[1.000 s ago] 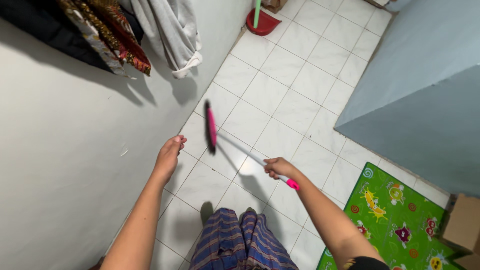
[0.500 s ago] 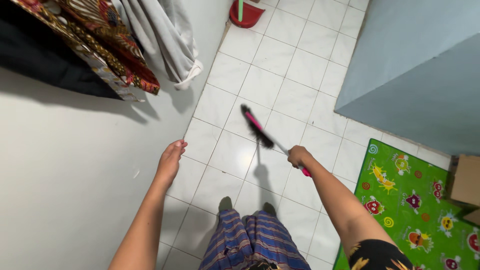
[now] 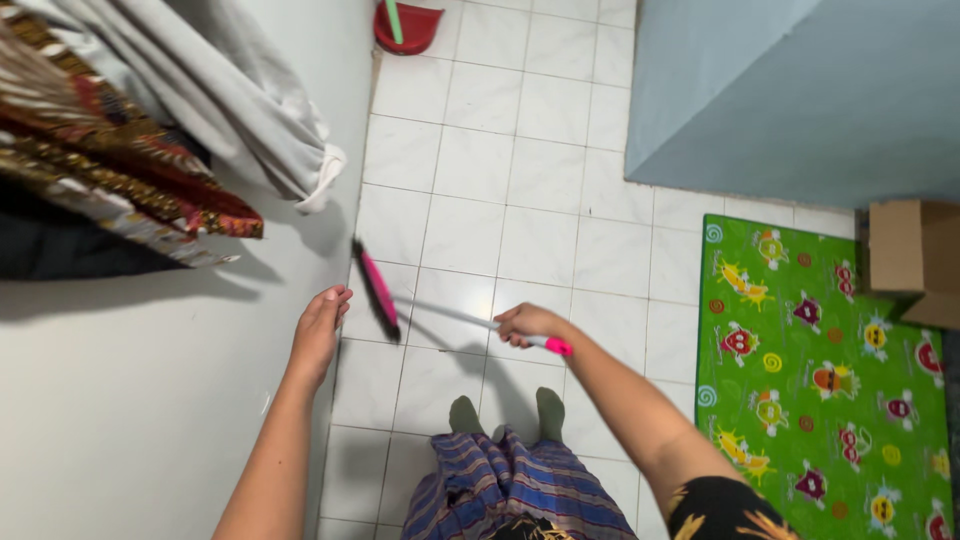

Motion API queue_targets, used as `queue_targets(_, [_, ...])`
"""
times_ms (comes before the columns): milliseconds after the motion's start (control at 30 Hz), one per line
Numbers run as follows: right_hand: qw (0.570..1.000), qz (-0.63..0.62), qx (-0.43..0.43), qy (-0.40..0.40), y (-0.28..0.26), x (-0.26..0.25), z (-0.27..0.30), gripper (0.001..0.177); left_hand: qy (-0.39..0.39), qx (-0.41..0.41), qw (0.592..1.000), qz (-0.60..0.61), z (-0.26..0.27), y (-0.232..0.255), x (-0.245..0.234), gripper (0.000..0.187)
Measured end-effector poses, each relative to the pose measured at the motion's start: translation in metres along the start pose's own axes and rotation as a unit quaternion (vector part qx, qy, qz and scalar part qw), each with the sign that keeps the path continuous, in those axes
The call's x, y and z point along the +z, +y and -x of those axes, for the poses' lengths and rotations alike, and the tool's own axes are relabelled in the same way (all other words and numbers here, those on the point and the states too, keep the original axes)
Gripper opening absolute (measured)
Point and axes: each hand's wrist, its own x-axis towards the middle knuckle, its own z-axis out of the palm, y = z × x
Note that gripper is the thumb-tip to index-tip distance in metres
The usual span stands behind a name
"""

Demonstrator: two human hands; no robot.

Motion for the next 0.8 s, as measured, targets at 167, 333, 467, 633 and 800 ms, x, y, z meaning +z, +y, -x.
queue_targets(167, [0.999,0.024,0.022,0.017,0.051,0.002,-0.011,0.059,-0.016,-0.007,1.000,-0.014,-0.009,-0.003,0.006,0.058])
queue_targets(333, [0.990,0.093,0.053,0.094,0.066,-0.059,-0.014,0.057,-0.023,-0.012,0.999,-0.034,-0.012,0.003,0.013,0.057])
queue_targets(467, [0.957,0.243,0.065,0.147,0.042,-0.086,-0.008,0.039,-0.032,-0.017,0.998,-0.057,-0.012,0.009,0.025,0.057])
queue_targets(633, [0.847,0.486,0.040,0.214,0.024,-0.083,0.005,0.039,-0.058,-0.003,0.997,-0.056,-0.020,0.023,0.041,0.057])
queue_targets(800, [0.918,0.314,0.006,0.242,0.029,-0.082,0.088,0.050,-0.086,0.000,0.994,-0.072,-0.035,0.035,0.063,0.057])
